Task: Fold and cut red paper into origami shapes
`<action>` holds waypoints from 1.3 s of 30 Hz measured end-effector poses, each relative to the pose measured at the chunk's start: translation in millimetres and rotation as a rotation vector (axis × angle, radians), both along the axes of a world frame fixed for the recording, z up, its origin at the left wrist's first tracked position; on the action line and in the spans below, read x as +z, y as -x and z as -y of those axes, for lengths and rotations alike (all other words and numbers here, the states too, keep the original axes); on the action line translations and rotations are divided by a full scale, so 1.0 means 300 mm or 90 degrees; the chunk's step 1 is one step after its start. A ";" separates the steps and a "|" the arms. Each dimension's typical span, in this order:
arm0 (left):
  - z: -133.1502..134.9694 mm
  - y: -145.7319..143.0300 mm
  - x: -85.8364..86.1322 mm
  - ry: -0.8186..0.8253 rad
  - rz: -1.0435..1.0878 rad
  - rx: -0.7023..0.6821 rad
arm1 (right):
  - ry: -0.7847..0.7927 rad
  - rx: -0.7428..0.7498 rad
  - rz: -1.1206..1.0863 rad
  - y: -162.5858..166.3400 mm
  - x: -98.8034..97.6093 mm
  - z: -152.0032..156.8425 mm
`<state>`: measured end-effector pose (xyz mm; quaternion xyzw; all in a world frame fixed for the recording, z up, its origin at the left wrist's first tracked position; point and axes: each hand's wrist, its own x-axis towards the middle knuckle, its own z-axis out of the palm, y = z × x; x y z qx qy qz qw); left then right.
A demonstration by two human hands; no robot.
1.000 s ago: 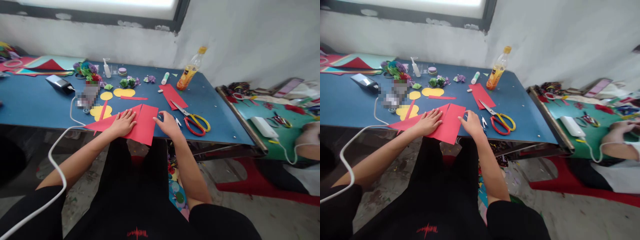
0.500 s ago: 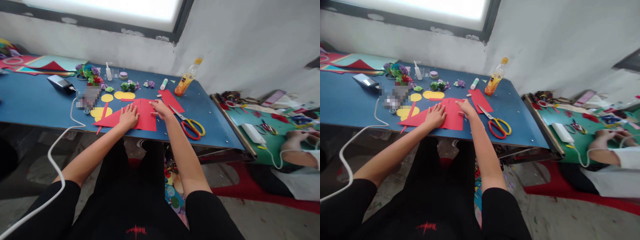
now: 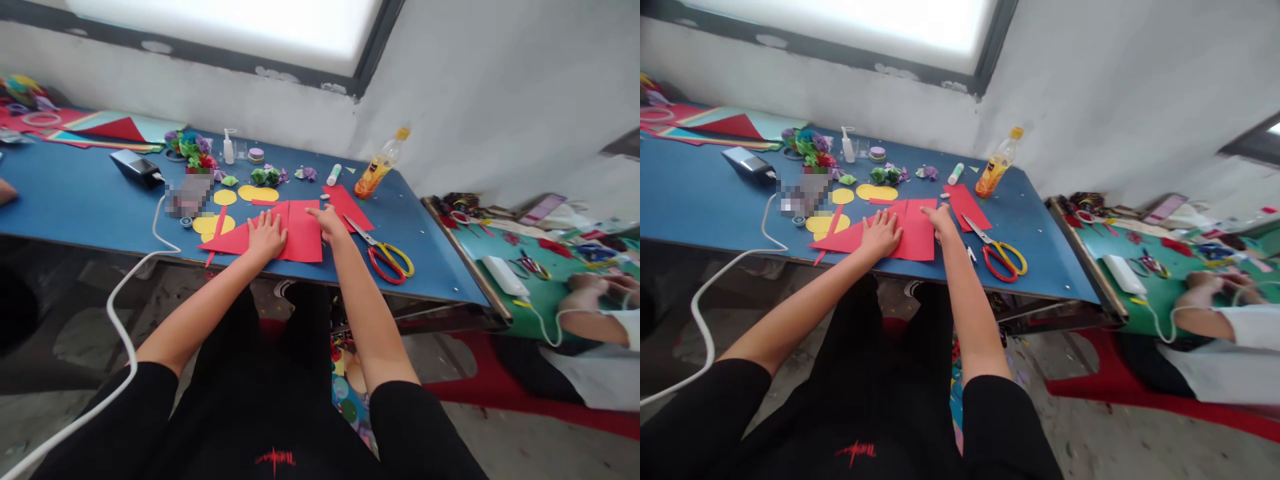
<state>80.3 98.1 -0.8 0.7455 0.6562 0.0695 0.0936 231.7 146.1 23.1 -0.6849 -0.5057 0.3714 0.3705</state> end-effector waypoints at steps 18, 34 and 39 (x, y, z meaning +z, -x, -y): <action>-0.014 0.007 -0.018 0.019 -0.018 -0.004 | -0.076 0.101 0.428 -0.038 -0.064 0.242; 0.007 -0.003 0.000 0.012 -0.004 0.002 | -0.077 0.165 0.412 -0.058 -0.058 0.319; 0.008 -0.002 -0.002 0.008 -0.012 0.002 | -0.077 0.173 0.413 -0.065 -0.060 0.320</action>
